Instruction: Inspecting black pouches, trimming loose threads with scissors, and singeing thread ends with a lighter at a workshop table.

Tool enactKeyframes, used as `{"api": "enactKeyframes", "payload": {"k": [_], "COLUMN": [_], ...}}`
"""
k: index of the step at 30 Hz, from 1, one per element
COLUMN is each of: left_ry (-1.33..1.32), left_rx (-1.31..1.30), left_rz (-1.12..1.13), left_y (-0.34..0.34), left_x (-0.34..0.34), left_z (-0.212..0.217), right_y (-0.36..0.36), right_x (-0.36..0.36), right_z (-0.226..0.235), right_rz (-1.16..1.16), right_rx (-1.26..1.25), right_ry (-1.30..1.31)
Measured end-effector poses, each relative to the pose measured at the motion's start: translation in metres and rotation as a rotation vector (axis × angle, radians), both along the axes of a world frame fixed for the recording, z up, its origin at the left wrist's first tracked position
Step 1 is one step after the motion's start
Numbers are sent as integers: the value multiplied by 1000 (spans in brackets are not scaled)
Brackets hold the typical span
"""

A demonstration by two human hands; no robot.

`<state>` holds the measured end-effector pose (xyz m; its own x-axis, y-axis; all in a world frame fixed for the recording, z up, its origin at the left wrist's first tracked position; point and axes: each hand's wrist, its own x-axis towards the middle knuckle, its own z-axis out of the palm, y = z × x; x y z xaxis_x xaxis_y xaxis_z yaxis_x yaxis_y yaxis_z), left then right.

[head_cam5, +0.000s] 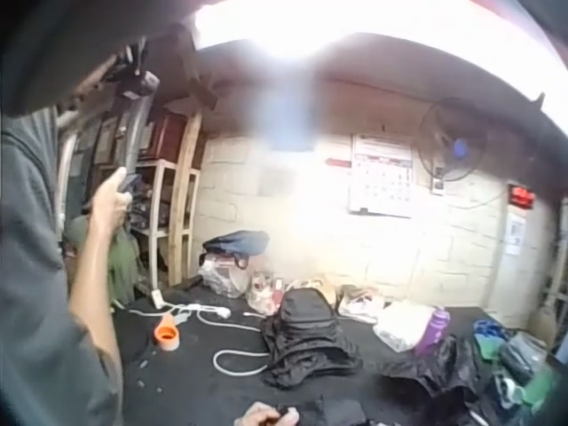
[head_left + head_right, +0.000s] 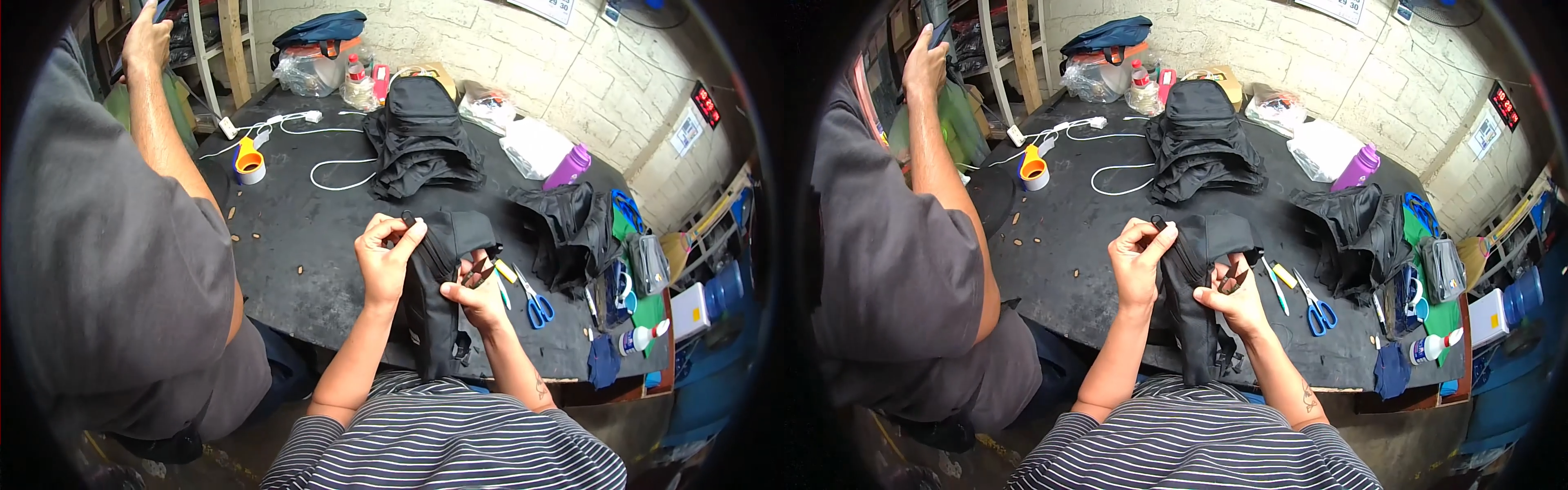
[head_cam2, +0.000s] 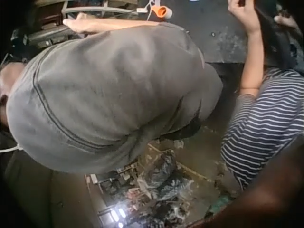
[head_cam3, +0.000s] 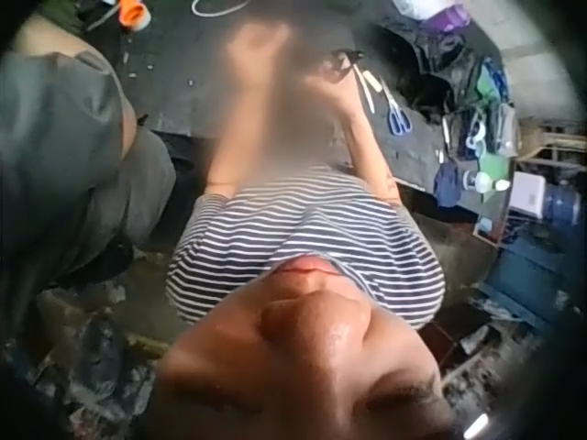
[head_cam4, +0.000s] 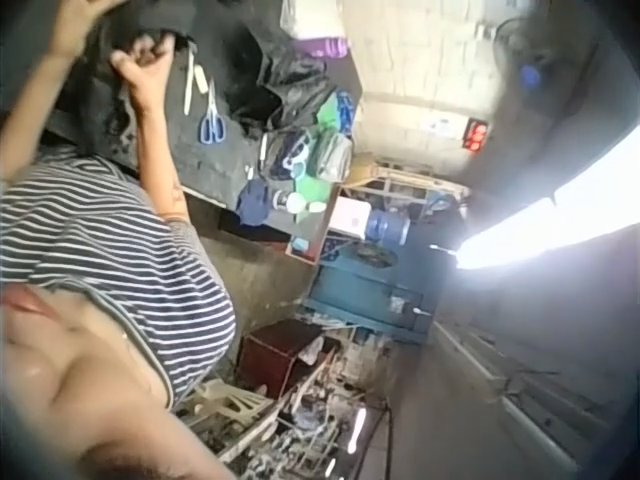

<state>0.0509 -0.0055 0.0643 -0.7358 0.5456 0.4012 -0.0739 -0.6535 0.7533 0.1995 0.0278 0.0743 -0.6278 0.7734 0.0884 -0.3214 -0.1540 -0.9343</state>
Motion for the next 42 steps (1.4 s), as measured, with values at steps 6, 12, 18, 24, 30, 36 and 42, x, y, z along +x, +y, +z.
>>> {"api": "enactKeyframes", "payload": {"k": [6, 12, 18, 24, 30, 36, 42], "left_ry": [-315, -883, -768, -486, -670, -656, -521], "left_rx": [17, -92, 106, 196, 363, 275, 266], "left_rz": [-187, -1151, -1079, -501, -457, -612, -655], "left_y": [1, 0, -4, -7, 12, 22, 30], "left_x": [-28, -64, -65, -48, -55, -68, -77], "left_z": [-10, -40, -15, 10, -37, -46, -38], "right_y": [11, 48, 76, 70, 70, 97, 127], "right_x": [33, 59, 64, 46, 33, 43, 40], "right_z": [-7, -13, -20, 0, 16, -11, -21], "right_rz": [38, 55, 78, -153, -184, -270, -396], "right_rx": [96, 19, -199, -182, -85, -111, -31], "right_ry": [51, 316, 366, 307, 297, 247, 470]}}
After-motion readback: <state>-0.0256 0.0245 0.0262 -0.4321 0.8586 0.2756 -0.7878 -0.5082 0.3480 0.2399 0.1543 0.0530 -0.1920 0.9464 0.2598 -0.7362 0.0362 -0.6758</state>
